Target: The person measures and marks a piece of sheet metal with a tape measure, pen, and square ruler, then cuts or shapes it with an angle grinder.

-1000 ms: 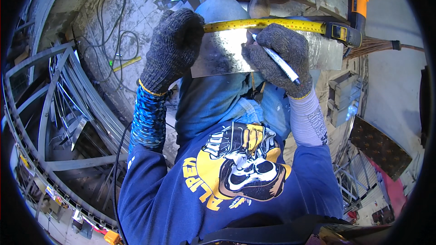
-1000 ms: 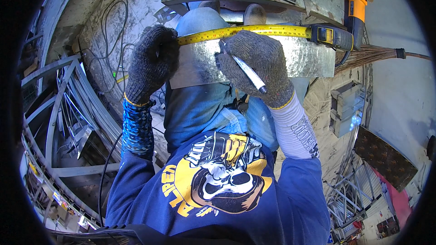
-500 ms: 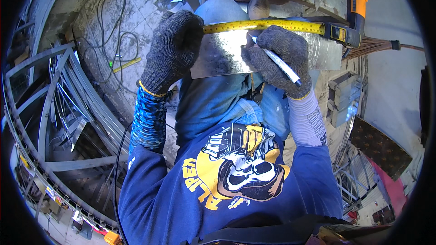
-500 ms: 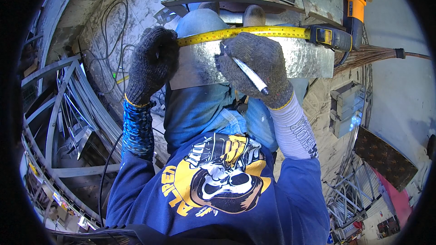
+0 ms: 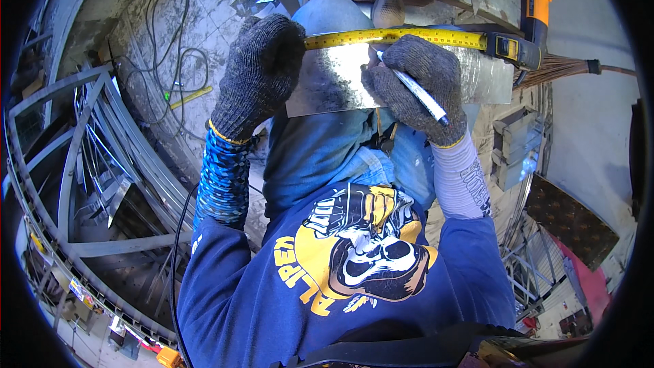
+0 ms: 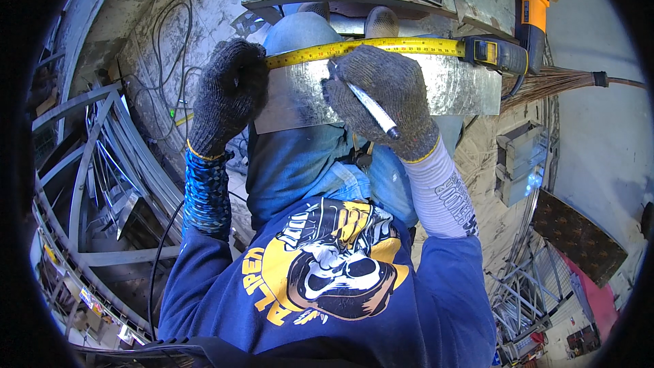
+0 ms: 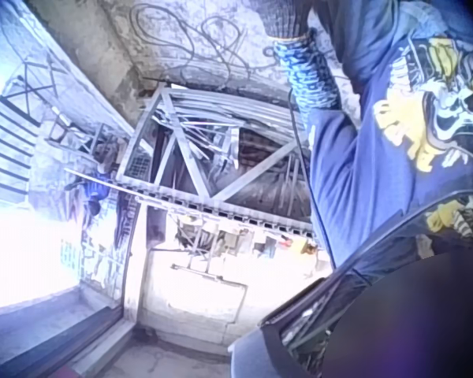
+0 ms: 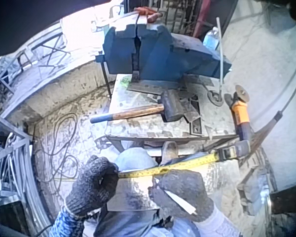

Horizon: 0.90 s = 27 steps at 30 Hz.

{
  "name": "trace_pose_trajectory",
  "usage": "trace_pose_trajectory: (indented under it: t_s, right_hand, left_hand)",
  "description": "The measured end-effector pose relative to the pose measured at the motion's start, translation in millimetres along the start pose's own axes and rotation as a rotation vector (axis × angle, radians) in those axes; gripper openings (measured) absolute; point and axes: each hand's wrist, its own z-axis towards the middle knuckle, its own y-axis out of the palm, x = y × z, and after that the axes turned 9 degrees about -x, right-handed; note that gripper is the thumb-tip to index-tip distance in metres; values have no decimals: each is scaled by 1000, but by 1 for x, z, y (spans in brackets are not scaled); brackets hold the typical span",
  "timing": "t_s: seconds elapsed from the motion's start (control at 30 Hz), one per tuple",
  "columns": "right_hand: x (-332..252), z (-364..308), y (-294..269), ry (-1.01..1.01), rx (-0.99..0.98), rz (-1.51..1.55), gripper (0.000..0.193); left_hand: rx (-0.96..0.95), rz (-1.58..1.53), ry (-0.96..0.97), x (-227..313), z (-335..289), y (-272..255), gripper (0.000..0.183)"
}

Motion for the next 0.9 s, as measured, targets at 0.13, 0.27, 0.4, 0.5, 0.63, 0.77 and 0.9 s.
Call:
trace_pose_trajectory:
  t_s: [0.13, 0.27, 0.4, 0.5, 0.63, 0.77, 0.9]
  right_hand:
    - [3, -1, 1, -11, -18, -23, 21]
    - [5, 1, 5, -162, 95, -98, 26]
    - [-6, -8, -15, 68, 189, 143, 16]
    - [3, -10, -43, -35, 488, -47, 16]
    - [20, -26, -88, 148, 510, -400, 41]
    - [38, -40, -86, 206, 397, -473, 57]
    - [51, -46, -77, 259, 362, -717, 50]
  left_hand:
    - [-8, -7, -17, 0, -1, -1, 9]
    - [-77, 34, -42, -1, -4, -4, 17]
    - [-63, 30, -37, -1, -5, -3, 17]
    - [-55, 19, -45, -1, -6, -3, 17]
    - [-41, -47, -43, -3, -6, -2, 18]
    - [-44, 52, -11, -5, -6, -1, 19]
    - [-3, -29, 4, -1, 0, -2, 13]
